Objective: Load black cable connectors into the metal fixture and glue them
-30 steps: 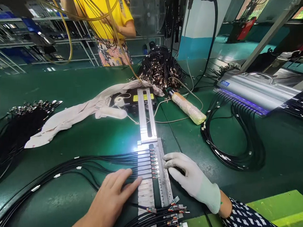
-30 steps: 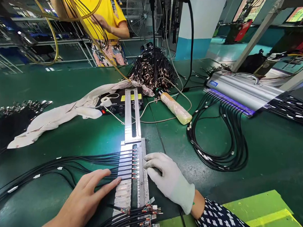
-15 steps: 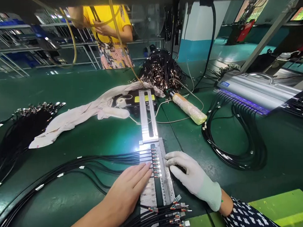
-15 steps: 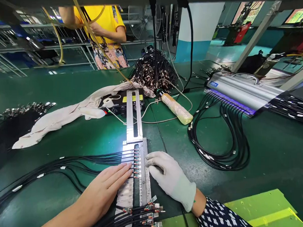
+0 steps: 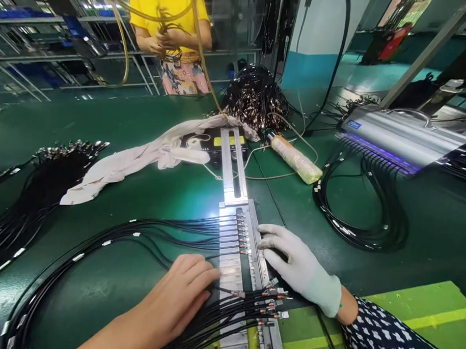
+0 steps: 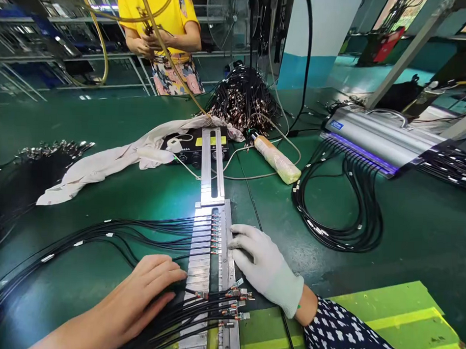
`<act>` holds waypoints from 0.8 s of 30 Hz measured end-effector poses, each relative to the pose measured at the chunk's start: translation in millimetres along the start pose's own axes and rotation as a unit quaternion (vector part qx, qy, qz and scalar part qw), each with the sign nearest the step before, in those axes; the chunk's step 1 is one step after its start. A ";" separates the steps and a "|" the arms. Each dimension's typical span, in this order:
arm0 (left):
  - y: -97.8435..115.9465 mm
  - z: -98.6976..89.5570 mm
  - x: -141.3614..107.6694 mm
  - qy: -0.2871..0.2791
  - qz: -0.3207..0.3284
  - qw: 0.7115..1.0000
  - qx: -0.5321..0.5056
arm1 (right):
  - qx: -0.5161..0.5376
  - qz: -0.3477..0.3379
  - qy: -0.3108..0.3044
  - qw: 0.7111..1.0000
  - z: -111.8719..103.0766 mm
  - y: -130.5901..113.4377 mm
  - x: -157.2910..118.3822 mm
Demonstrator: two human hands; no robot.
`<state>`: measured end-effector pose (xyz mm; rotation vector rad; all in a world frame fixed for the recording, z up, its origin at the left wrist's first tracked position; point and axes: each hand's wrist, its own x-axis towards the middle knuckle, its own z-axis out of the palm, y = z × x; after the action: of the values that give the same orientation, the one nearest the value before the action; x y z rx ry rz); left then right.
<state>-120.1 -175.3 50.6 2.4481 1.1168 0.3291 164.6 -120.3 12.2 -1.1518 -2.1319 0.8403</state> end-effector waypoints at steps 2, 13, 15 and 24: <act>-0.7 5.3 -7.8 0.002 -0.017 1.000 -0.017 | 0.019 0.003 0.002 1.000 -0.7 0.4 1.1; -22.5 18.6 10.0 0.081 0.066 0.988 0.114 | 0.048 0.030 0.004 0.998 -3.7 -1.2 5.9; -25.1 17.7 12.1 0.072 0.076 0.988 0.117 | 0.052 0.033 0.001 0.998 -4.1 -1.5 6.1; -28.8 13.4 21.2 0.084 0.086 0.987 0.111 | 0.056 0.035 -0.001 0.998 -4.9 -2.1 8.5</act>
<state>-120.2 -146.1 26.0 2.7656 1.0600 0.4982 163.2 -112.6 18.4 -1.1739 -2.0288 0.9790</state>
